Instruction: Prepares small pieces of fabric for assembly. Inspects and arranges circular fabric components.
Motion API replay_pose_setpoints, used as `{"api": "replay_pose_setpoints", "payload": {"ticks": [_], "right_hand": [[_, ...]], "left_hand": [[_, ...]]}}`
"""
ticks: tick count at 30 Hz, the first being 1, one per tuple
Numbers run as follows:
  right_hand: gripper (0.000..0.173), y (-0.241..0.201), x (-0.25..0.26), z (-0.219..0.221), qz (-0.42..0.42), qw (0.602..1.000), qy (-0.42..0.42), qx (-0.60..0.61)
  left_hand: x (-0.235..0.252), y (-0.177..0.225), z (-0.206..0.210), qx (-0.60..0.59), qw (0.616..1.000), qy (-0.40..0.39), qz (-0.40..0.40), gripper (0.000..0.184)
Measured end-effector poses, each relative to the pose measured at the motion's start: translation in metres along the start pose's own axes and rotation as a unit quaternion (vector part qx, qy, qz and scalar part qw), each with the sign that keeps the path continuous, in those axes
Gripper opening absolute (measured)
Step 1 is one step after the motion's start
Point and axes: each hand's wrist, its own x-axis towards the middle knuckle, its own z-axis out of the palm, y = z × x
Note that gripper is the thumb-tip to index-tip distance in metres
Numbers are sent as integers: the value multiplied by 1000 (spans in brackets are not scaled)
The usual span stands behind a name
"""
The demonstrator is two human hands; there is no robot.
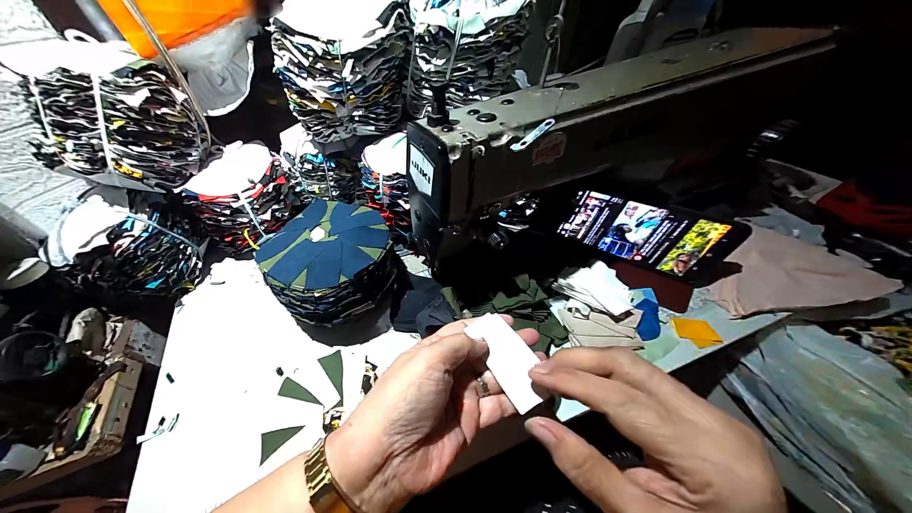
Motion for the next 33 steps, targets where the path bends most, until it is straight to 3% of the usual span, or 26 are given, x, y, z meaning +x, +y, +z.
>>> {"api": "replay_pose_setpoints", "payload": {"ticks": [3,10,15,20,24,27,33], "right_hand": [[28,-3,0,15,37,999,26,-20],[17,-5,7,23,125,989,44,73],[11,-10,13,33,113,988,38,97],[11,-14,14,46,42,997,61,-19],[11,-16,17,47,73,995,45,60],[8,-14,20,45,114,987,40,110],[8,-9,25,51,116,991,52,50]], "left_hand": [[-3,-5,1,-22,1000,0,16,30],[-13,-7,-5,20,999,-14,34,42],[-19,-8,-14,76,995,-26,64,40],[-16,-5,-23,76,994,-22,79,38],[-17,2,-23,73,996,31,52,38],[-16,7,-28,56,998,31,28,32],[-11,15,-33,70,997,19,31,14]]}}
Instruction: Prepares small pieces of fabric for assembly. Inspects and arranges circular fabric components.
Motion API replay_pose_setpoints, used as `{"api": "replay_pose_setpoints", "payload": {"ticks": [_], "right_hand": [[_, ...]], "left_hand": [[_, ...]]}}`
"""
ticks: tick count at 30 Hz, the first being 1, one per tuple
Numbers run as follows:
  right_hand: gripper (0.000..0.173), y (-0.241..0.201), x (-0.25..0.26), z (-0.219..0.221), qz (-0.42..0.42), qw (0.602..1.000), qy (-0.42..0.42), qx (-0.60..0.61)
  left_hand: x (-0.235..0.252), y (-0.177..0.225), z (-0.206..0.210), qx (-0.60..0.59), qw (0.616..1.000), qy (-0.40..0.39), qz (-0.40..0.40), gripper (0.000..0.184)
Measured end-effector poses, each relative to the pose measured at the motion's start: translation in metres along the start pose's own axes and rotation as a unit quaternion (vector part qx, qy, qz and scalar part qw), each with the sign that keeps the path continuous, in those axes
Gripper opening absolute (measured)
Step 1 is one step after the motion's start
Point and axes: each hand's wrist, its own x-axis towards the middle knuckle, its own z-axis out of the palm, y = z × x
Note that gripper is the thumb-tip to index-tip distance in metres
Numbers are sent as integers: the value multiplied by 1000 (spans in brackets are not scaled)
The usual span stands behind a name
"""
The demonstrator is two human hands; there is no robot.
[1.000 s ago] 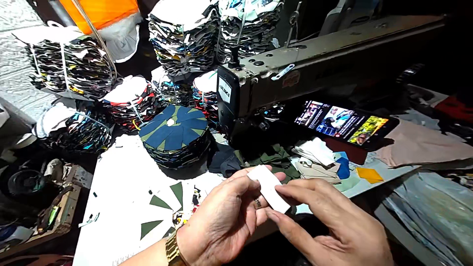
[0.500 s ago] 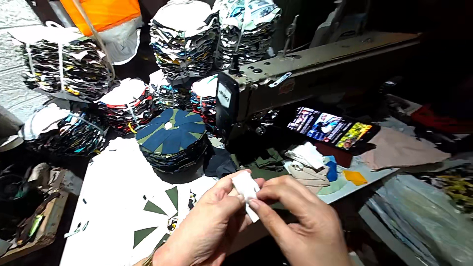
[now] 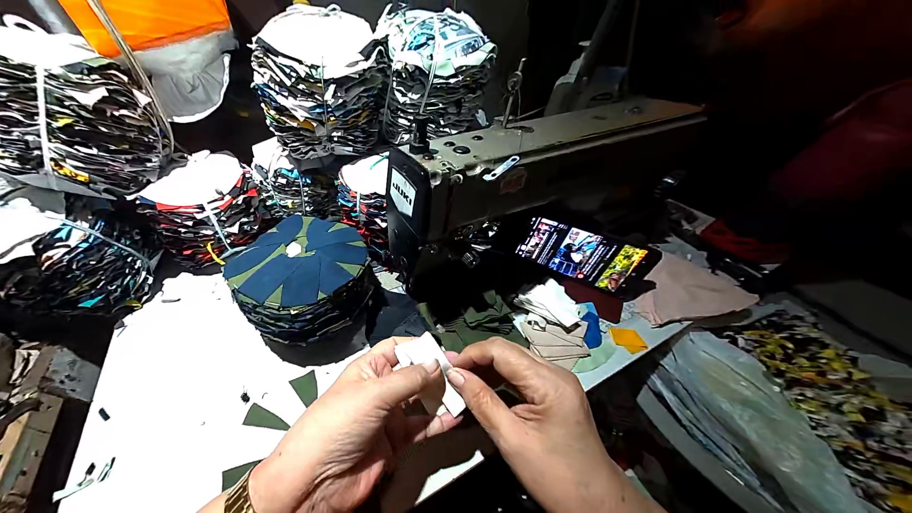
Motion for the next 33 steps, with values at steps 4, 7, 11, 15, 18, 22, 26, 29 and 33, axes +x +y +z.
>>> {"api": "replay_pose_setpoints", "payload": {"ticks": [4,7,11,15,18,22,26,29,33], "right_hand": [[7,1,1,5,-3,1000,-19,20],[10,2,0,10,-8,999,-30,17],[10,2,-1,13,10,998,-46,47],[11,2,-3,17,31,995,-73,66],[12,2,-3,20,33,994,-82,57],[15,-1,-1,19,50,992,-79,80],[19,-7,-3,20,95,983,-95,126],[17,-8,-6,25,126,972,-75,182],[10,-7,-7,27,124,970,-62,200]], "left_hand": [[2,4,-7,33,999,-12,4,13],[3,5,-11,28,1000,-13,-1,21],[1,5,-18,38,999,-22,-2,10],[-1,6,-25,49,999,-22,-7,4],[-1,7,-31,54,998,-20,0,5],[-1,8,-36,68,997,-17,31,5],[-2,10,-37,94,994,-20,54,6],[0,7,-39,118,990,-26,77,9],[1,2,-42,150,979,-47,130,15]]}}
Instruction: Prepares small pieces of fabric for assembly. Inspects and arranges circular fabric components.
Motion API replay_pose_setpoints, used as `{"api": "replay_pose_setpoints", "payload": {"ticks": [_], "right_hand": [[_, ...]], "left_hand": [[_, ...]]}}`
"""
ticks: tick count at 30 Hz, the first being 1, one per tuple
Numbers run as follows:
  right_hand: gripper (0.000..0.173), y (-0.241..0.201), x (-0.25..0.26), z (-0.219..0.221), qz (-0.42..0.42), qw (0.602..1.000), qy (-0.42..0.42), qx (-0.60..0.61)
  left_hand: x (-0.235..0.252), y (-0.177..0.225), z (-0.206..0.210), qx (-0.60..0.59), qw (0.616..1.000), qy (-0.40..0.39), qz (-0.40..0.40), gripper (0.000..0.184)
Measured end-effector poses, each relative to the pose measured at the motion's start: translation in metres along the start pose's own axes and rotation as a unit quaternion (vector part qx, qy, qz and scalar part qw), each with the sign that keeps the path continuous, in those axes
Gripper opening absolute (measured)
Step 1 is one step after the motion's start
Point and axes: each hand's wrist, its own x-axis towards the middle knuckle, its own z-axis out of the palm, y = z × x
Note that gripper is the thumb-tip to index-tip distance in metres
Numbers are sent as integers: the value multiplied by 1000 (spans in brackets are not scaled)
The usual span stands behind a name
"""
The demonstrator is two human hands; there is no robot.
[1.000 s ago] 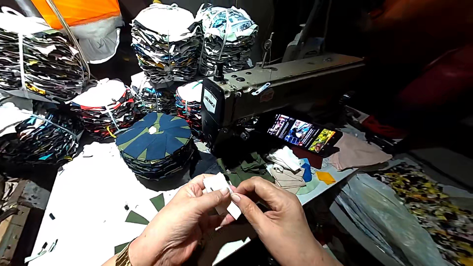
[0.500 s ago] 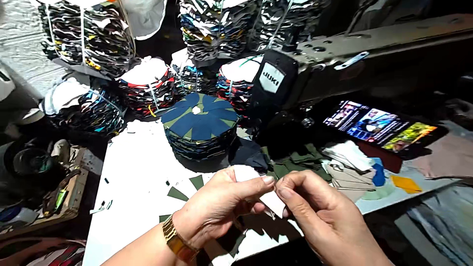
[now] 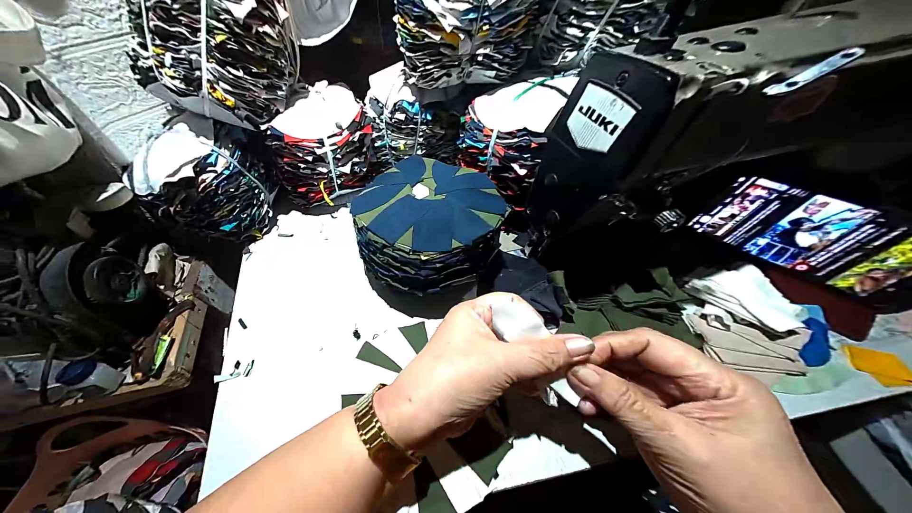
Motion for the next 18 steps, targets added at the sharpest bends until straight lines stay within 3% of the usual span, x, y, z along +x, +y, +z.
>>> {"api": "replay_pose_setpoints", "payload": {"ticks": [9,14,18], "right_hand": [[6,5,0,-7,-26,1000,15,4],[7,5,-5,-4,-41,998,19,-51],[15,5,-6,-5,-39,997,15,-64]], "left_hand": [[1,5,-4,-38,998,-29,-47,13],[1,-2,-3,12,1000,-1,-5,9],[0,-5,-2,60,997,17,43,26]]}}
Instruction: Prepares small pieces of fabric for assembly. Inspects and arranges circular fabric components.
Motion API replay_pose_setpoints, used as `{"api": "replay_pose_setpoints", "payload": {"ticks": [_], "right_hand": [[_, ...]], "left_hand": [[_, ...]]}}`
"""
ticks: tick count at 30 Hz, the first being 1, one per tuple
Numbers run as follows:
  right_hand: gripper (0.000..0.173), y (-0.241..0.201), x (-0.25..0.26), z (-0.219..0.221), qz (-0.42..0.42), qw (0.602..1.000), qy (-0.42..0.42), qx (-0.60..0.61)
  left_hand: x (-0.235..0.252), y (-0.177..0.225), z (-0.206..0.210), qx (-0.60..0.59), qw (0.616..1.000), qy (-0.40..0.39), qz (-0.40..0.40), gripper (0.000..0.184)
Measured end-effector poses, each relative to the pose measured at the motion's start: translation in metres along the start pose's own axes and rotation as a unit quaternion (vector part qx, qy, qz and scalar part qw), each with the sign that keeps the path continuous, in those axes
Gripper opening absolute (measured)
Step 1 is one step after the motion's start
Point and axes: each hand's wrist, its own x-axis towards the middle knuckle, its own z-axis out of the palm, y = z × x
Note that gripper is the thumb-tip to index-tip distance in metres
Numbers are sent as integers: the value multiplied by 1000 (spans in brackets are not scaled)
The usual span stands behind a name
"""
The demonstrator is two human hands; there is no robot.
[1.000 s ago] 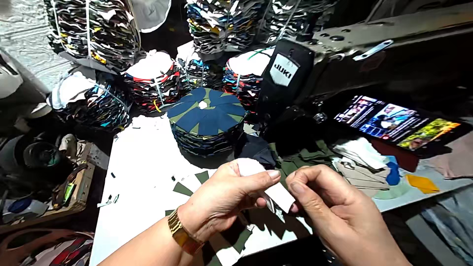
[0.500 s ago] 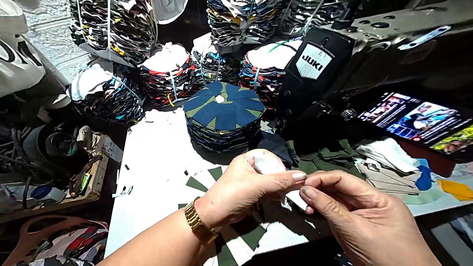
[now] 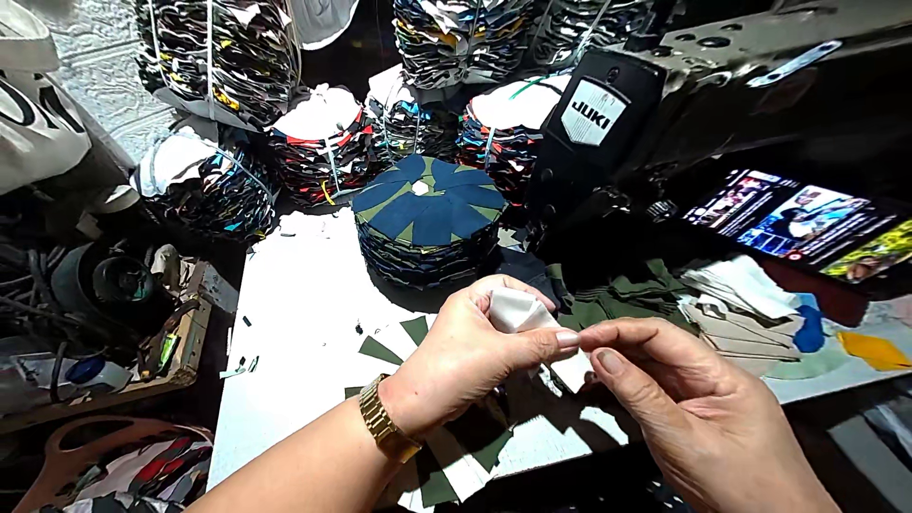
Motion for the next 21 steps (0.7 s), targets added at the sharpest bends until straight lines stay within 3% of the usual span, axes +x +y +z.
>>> {"api": "replay_pose_setpoints", "payload": {"ticks": [5,11,21], "right_hand": [[21,0,-3,3,7,999,-31,13],[5,4,-5,7,12,999,16,48],[15,3,-1,2,67,993,1,98]], "left_hand": [[-1,-2,2,34,999,1,38,24],[1,-7,-1,35,998,-8,42,9],[2,-6,-3,-30,999,-4,26,9]]}}
